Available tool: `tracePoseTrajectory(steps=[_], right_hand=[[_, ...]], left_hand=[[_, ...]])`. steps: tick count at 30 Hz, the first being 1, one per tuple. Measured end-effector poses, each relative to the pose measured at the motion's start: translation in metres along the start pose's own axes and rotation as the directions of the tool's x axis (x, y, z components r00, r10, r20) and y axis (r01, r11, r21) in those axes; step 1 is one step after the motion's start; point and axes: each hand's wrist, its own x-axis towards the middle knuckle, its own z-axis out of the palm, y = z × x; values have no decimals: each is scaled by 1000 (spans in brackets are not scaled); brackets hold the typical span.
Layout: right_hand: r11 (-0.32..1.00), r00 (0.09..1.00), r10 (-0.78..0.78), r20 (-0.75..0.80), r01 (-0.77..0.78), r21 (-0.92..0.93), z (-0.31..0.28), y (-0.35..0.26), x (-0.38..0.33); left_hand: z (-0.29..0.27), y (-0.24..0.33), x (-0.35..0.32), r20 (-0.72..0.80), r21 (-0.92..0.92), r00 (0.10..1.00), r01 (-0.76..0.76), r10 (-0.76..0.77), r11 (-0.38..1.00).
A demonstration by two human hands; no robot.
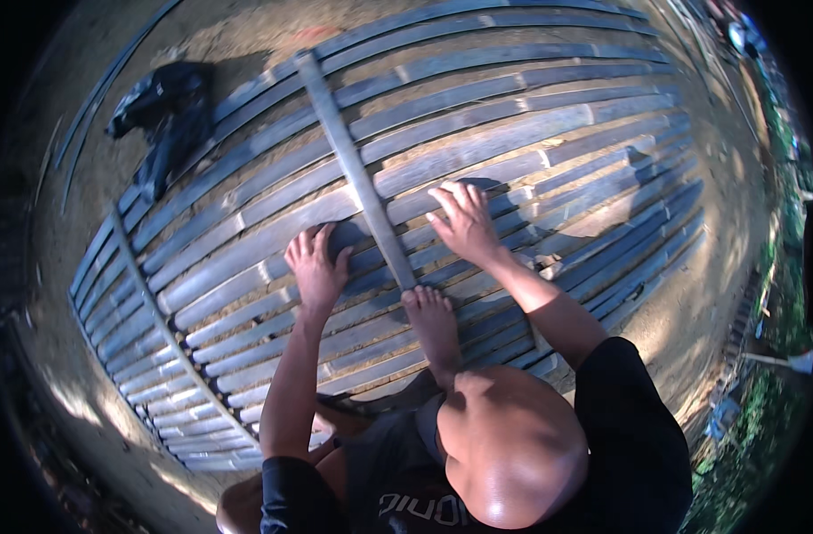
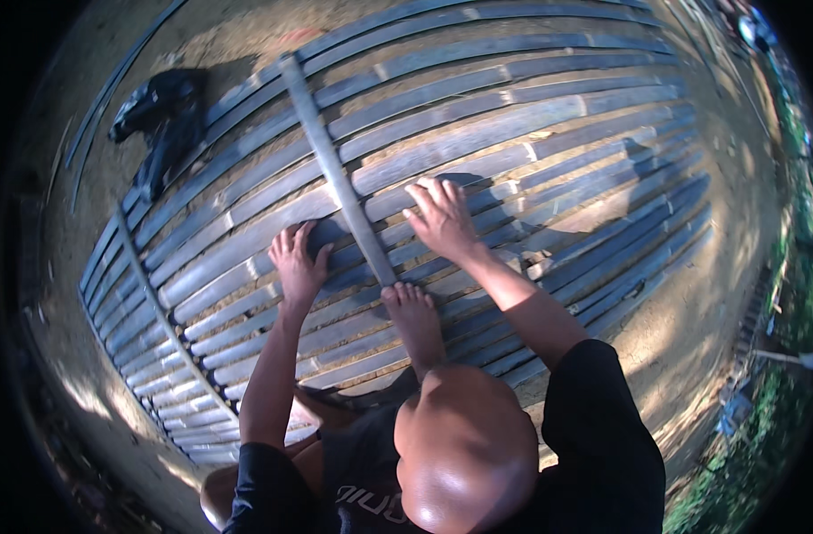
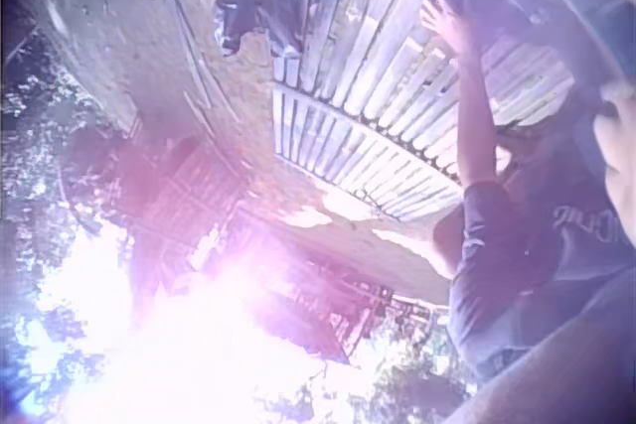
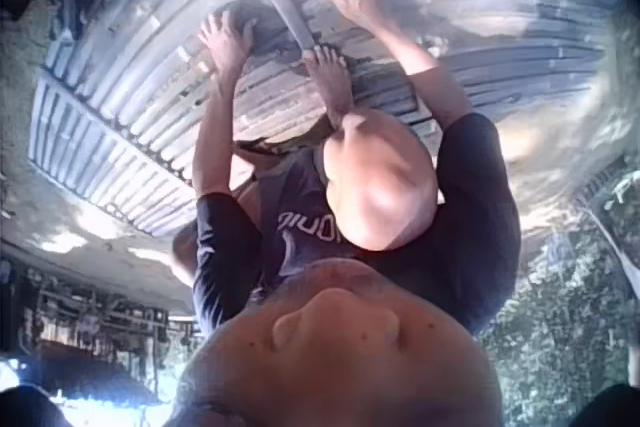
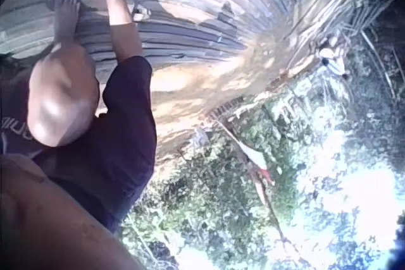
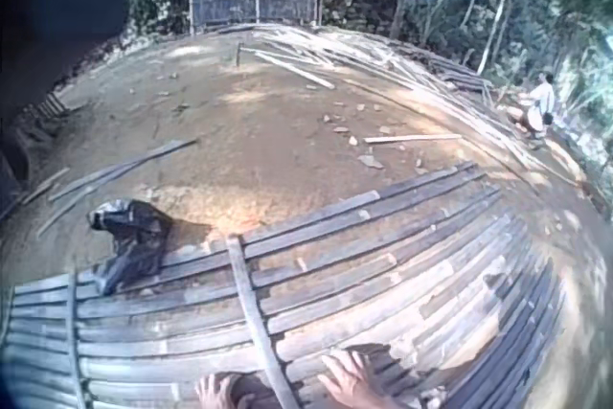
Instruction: The person aligns bamboo strips on a flat surface, retrieves nails from a plastic bag, and secures the strips using a hammer.
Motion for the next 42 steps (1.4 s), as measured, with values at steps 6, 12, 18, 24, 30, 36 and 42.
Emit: tracePoseTrajectory(steps=[6,12,18,24,30,36,42], right_hand=[[997,993,-67,100,70,-30,14,-1,19],[998,988,-57,141,55,17,18,6,19],[999,990,-28,136,21,47,18,3,22],[999,992,-37,120,33,38,20,5,20],[974,981,-195,23,196,-115,21,1,25],[995,997,-65,29,63,80,20,-2,25],[996,988,-44,147,32,82,19,11,19]], left_hand=[[-7,7,8,58,-51,997,46,-43,998],[-8,13,12,94,-26,988,121,-118,992],[-8,11,11,118,-5,986,123,-122,992],[-3,13,7,88,-38,984,156,-152,987],[-4,11,6,120,-1,981,152,-150,988],[-4,11,5,122,18,979,160,-161,987],[0,13,9,31,-71,992,122,-120,990]])
